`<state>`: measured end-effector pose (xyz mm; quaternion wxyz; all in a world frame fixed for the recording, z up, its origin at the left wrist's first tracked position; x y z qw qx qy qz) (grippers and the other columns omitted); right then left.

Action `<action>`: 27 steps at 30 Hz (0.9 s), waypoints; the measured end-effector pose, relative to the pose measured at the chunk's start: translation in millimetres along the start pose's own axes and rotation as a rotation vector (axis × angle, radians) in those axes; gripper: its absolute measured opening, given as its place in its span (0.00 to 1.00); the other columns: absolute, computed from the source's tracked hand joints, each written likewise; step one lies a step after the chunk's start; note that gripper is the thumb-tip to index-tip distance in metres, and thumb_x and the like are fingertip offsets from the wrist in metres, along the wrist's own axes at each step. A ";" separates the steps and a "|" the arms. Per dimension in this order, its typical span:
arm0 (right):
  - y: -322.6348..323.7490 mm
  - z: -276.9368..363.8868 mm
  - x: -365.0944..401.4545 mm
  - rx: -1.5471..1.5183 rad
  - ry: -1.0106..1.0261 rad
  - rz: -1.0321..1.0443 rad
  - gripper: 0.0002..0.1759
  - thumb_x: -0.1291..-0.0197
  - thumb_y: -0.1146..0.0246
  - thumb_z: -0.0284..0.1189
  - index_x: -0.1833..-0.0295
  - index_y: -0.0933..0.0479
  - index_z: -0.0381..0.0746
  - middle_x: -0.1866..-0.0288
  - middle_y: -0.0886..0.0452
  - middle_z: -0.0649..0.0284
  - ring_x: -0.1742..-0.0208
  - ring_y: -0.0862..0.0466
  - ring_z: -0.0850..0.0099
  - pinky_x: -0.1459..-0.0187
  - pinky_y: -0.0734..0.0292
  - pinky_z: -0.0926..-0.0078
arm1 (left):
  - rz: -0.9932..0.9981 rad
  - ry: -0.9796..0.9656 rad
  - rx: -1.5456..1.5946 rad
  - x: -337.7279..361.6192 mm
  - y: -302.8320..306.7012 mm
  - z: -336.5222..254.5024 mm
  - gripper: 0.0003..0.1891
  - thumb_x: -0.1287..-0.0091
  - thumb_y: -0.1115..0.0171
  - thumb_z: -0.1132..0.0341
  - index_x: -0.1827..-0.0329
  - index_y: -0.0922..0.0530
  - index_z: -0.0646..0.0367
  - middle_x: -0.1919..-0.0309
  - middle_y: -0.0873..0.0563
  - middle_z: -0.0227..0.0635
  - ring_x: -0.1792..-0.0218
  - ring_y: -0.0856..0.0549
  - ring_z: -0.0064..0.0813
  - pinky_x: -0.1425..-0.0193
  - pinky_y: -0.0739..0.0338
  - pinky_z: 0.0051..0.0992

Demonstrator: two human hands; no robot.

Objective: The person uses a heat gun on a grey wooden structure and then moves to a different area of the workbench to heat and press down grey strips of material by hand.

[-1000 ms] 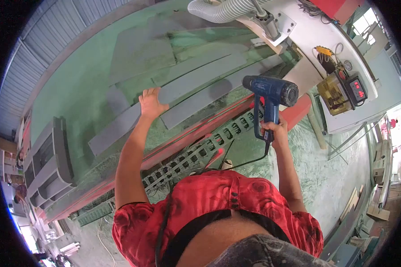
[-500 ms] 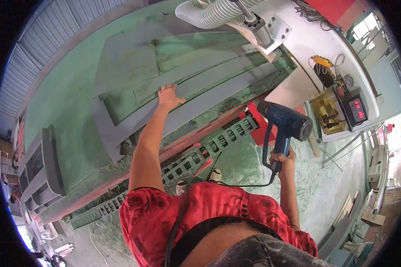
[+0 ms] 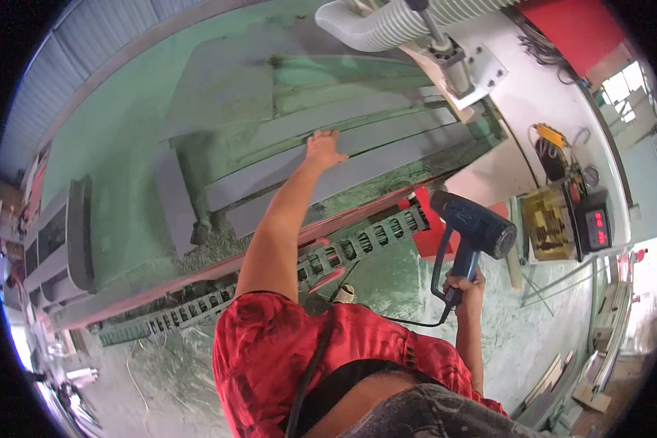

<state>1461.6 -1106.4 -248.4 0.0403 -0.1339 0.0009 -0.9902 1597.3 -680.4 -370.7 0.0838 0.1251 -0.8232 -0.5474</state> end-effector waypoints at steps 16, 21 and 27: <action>-21.9 -7.2 -4.2 0.001 0.001 0.045 0.17 0.66 0.40 0.20 0.63 0.29 0.30 0.73 0.24 0.57 0.81 0.23 0.68 0.79 0.27 0.73 | -0.189 0.049 -0.076 30.0 46.3 90.7 0.35 0.48 0.33 0.53 0.36 0.31 0.53 0.35 0.32 0.38 0.32 0.37 0.41 0.31 0.41 0.41; -23.0 -11.5 3.6 0.019 0.002 0.065 0.20 0.66 0.40 0.21 0.59 0.30 0.32 0.75 0.24 0.58 0.82 0.24 0.70 0.79 0.27 0.73 | -0.080 0.345 -0.200 62.7 82.9 156.0 0.45 0.50 0.30 0.54 0.28 0.42 0.50 0.30 0.39 0.36 0.29 0.41 0.40 0.32 0.40 0.47; -28.8 -15.6 15.8 -0.020 -0.011 0.023 0.19 0.64 0.41 0.21 0.60 0.30 0.32 0.75 0.23 0.58 0.82 0.24 0.71 0.80 0.29 0.75 | 0.042 0.452 -0.175 64.0 92.9 192.9 0.48 0.52 0.29 0.52 0.28 0.44 0.51 0.29 0.40 0.35 0.29 0.42 0.41 0.32 0.39 0.49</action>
Point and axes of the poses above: each hand's wrist, its own x-axis away from the middle knuckle, its own y-axis out of the back of the hand, z = x × y, the point moved 1 cm from there along -x, towards the middle knuckle
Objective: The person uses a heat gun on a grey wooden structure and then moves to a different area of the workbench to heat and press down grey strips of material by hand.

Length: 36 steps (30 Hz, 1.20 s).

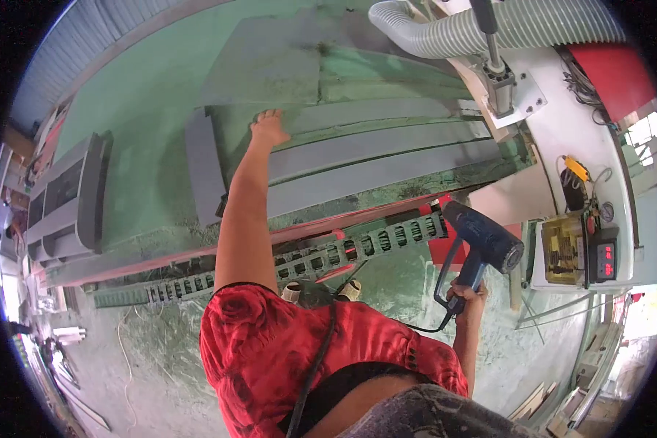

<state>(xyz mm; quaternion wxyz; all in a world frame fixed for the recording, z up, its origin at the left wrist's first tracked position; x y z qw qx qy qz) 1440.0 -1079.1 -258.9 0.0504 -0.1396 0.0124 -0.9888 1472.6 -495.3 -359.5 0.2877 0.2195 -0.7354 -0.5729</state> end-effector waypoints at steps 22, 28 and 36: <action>-46.6 9.7 49.4 -0.035 0.050 -0.027 0.18 0.61 0.41 0.18 0.58 0.29 0.34 0.77 0.26 0.61 0.81 0.25 0.72 0.78 0.28 0.73 | -0.514 -0.293 -0.207 52.2 65.1 92.1 0.33 0.58 0.26 0.66 0.47 0.31 0.59 0.52 0.29 0.40 0.48 0.27 0.42 0.42 0.31 0.37; -93.2 15.6 44.1 -0.033 0.070 0.133 0.19 0.63 0.42 0.17 0.58 0.31 0.31 0.76 0.25 0.57 0.80 0.24 0.70 0.78 0.28 0.73 | -0.515 -0.253 -0.101 84.0 74.9 171.0 0.38 0.59 0.27 0.66 0.41 0.32 0.58 0.48 0.28 0.42 0.45 0.28 0.44 0.39 0.32 0.37; -184.9 21.5 48.1 0.014 0.081 0.357 0.17 0.60 0.34 0.19 0.61 0.28 0.33 0.75 0.23 0.62 0.79 0.21 0.72 0.76 0.26 0.76 | -0.373 -0.268 0.219 125.3 96.4 189.5 0.45 0.57 0.27 0.63 0.33 0.39 0.58 0.39 0.30 0.46 0.36 0.32 0.47 0.33 0.35 0.39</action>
Point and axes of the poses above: each hand's wrist, its own x-axis away from the middle knuckle, its own y-axis out of the back of the hand, z = x × y, the point moved 1 cm from there along -x, towards the middle knuckle
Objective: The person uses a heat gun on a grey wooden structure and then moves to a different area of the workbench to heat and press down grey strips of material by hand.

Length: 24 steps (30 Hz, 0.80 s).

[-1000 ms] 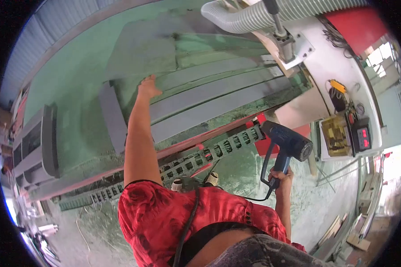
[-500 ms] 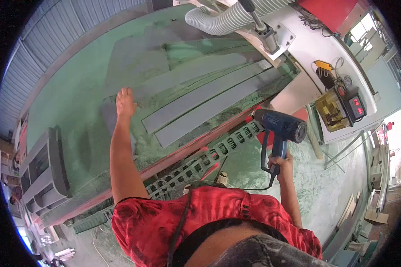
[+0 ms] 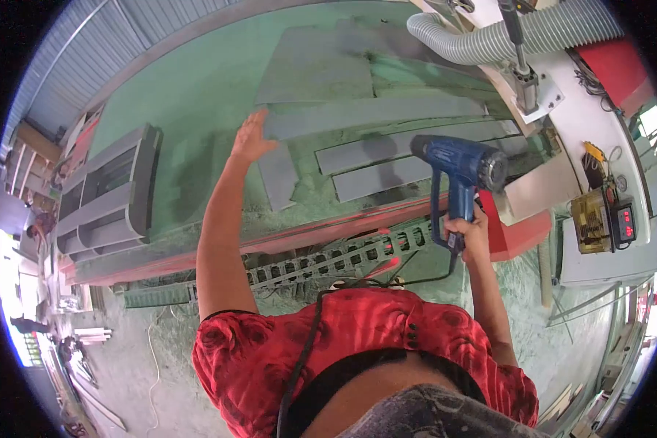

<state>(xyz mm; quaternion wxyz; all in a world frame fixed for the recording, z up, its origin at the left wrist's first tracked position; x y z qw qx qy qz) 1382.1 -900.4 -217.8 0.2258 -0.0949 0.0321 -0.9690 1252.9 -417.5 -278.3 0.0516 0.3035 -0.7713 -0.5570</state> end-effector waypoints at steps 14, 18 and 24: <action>-134.7 16.9 -4.1 -0.050 -0.029 0.509 0.24 0.62 0.32 0.18 0.54 0.29 0.32 0.73 0.23 0.61 0.77 0.22 0.75 0.74 0.25 0.77 | -0.257 -0.147 0.143 48.6 20.5 -39.9 0.49 0.62 0.26 0.67 0.32 0.42 0.52 0.48 0.26 0.43 0.45 0.28 0.47 0.39 0.31 0.41; -151.9 10.4 1.9 -0.032 -0.029 0.586 0.24 0.64 0.33 0.17 0.56 0.28 0.32 0.73 0.22 0.59 0.79 0.22 0.74 0.74 0.24 0.75 | -0.310 -0.190 0.221 56.8 24.5 -46.2 0.48 0.62 0.27 0.67 0.33 0.41 0.53 0.50 0.27 0.43 0.47 0.28 0.47 0.41 0.30 0.40; -163.6 -0.4 7.1 -0.013 -0.060 0.612 0.24 0.63 0.33 0.17 0.54 0.29 0.31 0.73 0.23 0.61 0.77 0.22 0.76 0.74 0.25 0.78 | -0.268 -0.170 0.199 61.4 31.5 -55.0 0.47 0.63 0.28 0.68 0.34 0.40 0.53 0.50 0.27 0.44 0.47 0.28 0.48 0.41 0.30 0.40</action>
Point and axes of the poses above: each hand's wrist, its own x-axis away from the middle knuckle, its own y-axis out of the back of the hand, z = x × y, the point moved 1 cm from there along -x, towards the middle knuckle
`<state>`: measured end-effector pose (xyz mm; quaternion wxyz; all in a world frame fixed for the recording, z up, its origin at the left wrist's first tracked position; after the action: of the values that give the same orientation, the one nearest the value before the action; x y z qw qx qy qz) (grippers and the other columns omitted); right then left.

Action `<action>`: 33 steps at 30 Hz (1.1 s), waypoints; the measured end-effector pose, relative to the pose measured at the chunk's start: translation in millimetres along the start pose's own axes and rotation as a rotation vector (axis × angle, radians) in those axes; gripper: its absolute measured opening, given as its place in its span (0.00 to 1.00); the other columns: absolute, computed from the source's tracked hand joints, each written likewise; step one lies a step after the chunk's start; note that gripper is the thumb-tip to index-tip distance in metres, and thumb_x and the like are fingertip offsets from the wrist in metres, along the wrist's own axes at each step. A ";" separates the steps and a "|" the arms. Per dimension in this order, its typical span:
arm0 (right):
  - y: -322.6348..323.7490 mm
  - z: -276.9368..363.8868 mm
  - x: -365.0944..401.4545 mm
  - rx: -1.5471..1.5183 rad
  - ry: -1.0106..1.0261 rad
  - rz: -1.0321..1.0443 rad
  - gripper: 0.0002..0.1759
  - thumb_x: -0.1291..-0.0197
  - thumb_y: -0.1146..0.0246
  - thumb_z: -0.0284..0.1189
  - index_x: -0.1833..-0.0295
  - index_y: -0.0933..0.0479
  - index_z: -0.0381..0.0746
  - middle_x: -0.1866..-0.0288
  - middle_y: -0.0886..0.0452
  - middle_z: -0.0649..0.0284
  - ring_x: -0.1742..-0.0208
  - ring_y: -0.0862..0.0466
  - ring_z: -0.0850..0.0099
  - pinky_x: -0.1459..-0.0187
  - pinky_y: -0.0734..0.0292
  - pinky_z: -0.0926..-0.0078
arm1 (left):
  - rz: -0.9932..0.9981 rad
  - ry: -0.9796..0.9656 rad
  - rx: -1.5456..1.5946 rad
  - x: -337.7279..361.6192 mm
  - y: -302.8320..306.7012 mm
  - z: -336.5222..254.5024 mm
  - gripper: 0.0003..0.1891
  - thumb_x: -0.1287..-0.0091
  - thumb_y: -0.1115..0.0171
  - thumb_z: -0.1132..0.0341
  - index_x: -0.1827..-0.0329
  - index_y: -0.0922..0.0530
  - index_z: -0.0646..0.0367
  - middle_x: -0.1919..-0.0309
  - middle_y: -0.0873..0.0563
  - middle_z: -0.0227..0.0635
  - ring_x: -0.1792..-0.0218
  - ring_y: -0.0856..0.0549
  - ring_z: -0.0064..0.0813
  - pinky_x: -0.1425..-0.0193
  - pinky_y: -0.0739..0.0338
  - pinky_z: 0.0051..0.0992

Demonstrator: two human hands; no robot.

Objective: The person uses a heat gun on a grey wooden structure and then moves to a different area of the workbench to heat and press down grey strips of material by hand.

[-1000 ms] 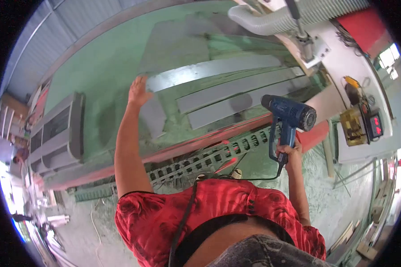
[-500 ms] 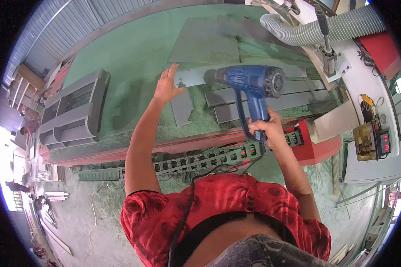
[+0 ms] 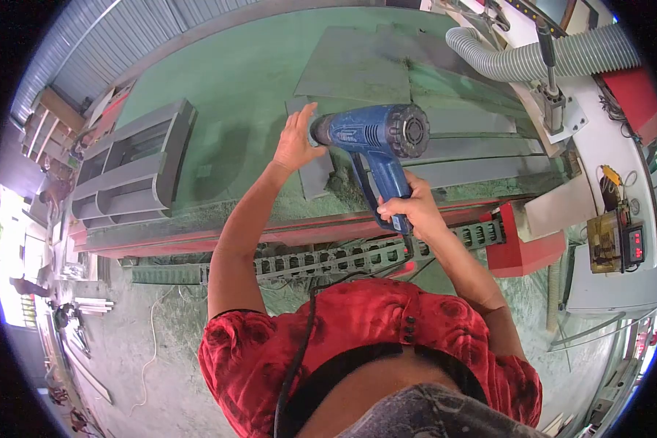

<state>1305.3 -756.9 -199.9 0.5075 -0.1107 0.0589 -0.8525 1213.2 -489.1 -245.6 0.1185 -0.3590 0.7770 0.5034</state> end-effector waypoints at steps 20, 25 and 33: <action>-6.3 -3.1 4.9 -0.016 -0.004 -0.011 0.25 0.63 0.33 0.15 0.54 0.30 0.31 0.74 0.24 0.60 0.79 0.24 0.74 0.75 0.27 0.75 | 0.003 -0.147 -0.073 0.1 -0.6 3.9 0.44 0.65 0.28 0.66 0.37 0.35 0.54 0.54 0.26 0.43 0.50 0.27 0.48 0.44 0.29 0.41; -1.8 -10.4 3.6 -0.040 0.000 -0.003 0.25 0.64 0.33 0.17 0.54 0.28 0.32 0.73 0.22 0.60 0.78 0.22 0.75 0.75 0.25 0.77 | -0.005 -0.170 -0.073 0.2 -2.6 8.2 0.45 0.66 0.27 0.66 0.37 0.36 0.54 0.52 0.26 0.43 0.50 0.27 0.49 0.43 0.29 0.41; 15.4 0.7 7.8 -0.041 0.043 -0.098 0.22 0.62 0.34 0.16 0.56 0.29 0.31 0.74 0.23 0.60 0.78 0.23 0.75 0.76 0.27 0.76 | 0.044 -0.126 -0.103 1.9 -4.9 15.3 0.46 0.66 0.25 0.66 0.36 0.36 0.55 0.52 0.26 0.43 0.50 0.27 0.48 0.44 0.29 0.41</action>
<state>1314.9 -771.1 -201.5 0.4612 -0.1054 0.0818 -0.8772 1212.4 -477.8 -257.1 0.1375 -0.3153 0.7488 0.5665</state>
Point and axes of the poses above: each hand's wrist, its own x-axis away from the middle knuckle, its own y-axis out of the back of the hand, z = x × y, the point moved 1 cm from there along -x, towards the middle knuckle
